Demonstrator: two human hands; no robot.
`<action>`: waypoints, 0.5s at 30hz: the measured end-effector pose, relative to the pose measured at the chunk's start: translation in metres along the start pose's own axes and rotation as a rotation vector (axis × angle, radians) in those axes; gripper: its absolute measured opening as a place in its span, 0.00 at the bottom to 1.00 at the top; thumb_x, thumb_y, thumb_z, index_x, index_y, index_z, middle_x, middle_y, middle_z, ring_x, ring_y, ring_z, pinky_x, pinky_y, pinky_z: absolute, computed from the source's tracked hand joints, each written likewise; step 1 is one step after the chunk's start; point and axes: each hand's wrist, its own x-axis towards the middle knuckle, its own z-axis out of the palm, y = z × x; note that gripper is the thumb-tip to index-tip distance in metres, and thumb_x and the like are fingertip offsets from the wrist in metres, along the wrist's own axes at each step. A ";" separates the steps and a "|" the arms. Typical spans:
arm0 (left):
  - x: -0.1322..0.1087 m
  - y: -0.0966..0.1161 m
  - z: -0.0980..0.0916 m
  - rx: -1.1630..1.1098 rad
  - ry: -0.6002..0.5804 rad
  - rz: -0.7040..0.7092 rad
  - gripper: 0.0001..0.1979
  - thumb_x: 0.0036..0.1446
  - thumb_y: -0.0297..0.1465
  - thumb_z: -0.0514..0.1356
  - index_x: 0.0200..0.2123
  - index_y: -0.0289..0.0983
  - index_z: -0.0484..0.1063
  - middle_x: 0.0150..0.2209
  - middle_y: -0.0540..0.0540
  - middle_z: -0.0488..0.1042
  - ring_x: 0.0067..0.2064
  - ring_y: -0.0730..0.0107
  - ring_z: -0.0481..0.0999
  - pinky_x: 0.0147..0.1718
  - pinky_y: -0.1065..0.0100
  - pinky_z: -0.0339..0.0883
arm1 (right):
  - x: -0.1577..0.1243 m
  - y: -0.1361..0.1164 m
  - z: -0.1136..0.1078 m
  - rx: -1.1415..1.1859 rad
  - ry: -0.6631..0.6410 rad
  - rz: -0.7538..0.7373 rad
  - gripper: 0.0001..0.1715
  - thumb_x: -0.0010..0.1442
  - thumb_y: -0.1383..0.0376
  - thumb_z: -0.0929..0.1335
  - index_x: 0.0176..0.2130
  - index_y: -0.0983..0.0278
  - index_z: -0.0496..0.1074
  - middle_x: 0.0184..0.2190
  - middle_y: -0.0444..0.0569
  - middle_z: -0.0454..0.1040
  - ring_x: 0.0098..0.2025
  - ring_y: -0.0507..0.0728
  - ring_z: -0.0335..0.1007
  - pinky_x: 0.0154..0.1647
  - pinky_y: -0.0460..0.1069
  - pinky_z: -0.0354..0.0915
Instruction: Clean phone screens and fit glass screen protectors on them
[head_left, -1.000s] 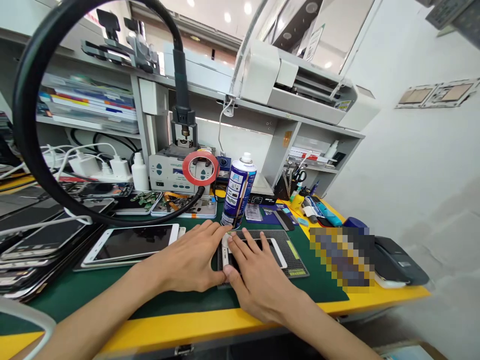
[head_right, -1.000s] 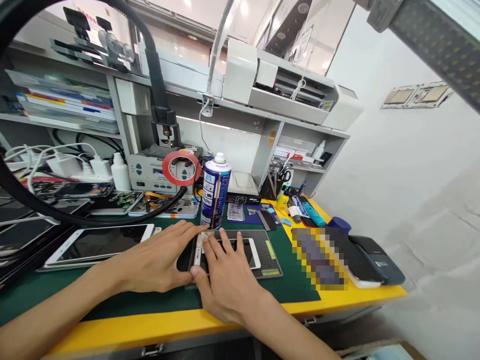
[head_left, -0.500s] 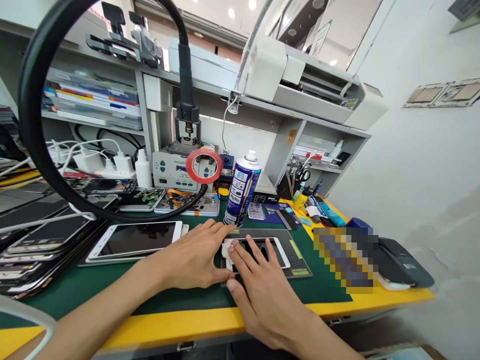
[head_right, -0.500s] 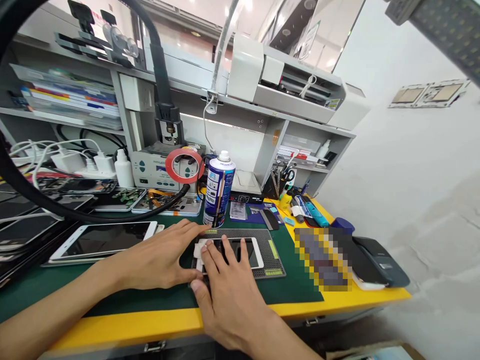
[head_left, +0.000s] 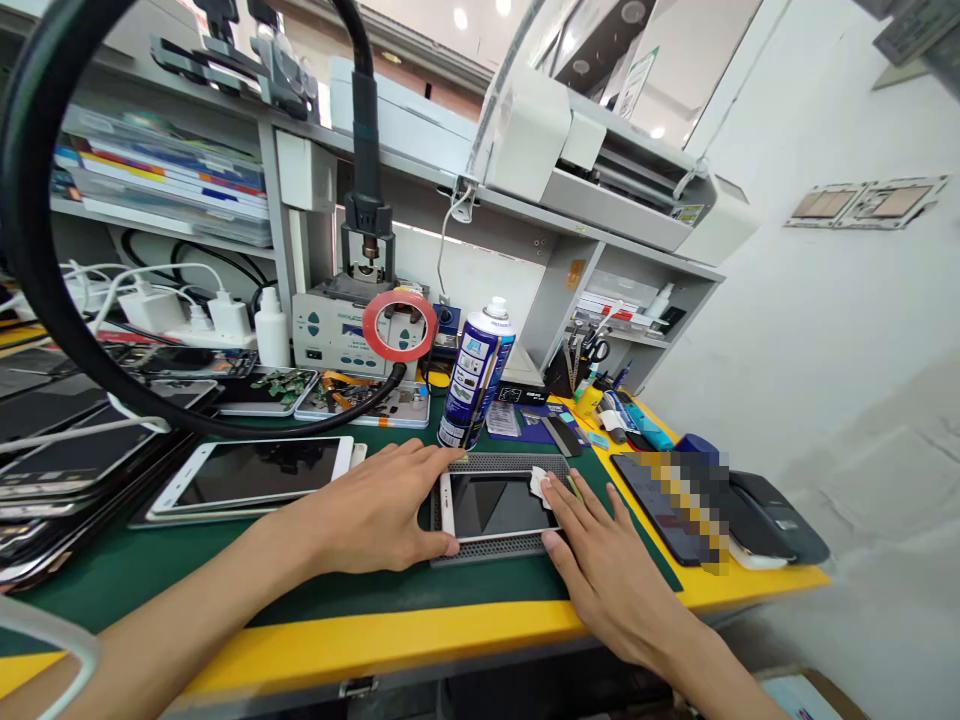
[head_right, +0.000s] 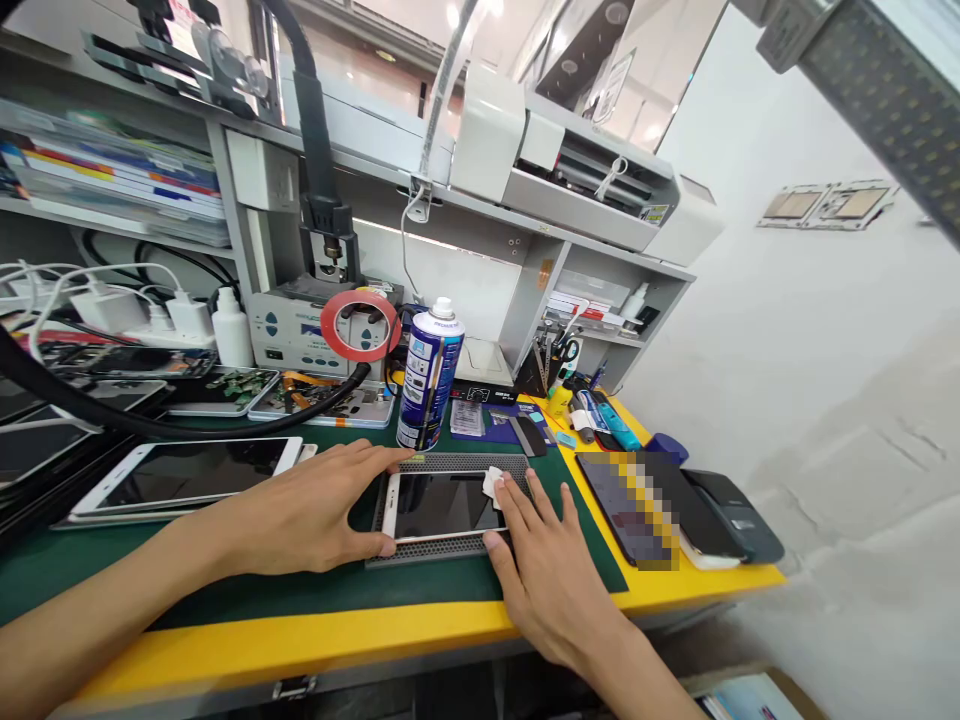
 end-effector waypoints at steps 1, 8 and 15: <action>0.000 0.001 0.000 0.001 -0.003 0.000 0.43 0.54 0.53 0.62 0.69 0.45 0.56 0.62 0.39 0.69 0.61 0.41 0.70 0.54 0.49 0.68 | 0.000 0.001 0.000 -0.004 0.002 0.000 0.33 0.73 0.52 0.52 0.72 0.58 0.48 0.72 0.46 0.49 0.74 0.67 0.37 0.69 0.73 0.44; 0.000 0.003 -0.002 0.006 -0.003 -0.001 0.42 0.54 0.53 0.62 0.68 0.44 0.57 0.62 0.39 0.70 0.62 0.40 0.69 0.54 0.50 0.67 | 0.014 -0.014 -0.004 -0.014 0.026 -0.029 0.36 0.73 0.49 0.52 0.72 0.61 0.50 0.72 0.47 0.49 0.74 0.69 0.34 0.70 0.74 0.37; 0.001 0.003 -0.001 0.020 0.006 0.018 0.41 0.54 0.52 0.62 0.67 0.43 0.57 0.60 0.40 0.71 0.60 0.43 0.70 0.54 0.51 0.67 | 0.027 -0.051 -0.014 0.126 -0.006 -0.096 0.38 0.72 0.47 0.50 0.71 0.64 0.52 0.72 0.48 0.48 0.74 0.68 0.33 0.71 0.72 0.32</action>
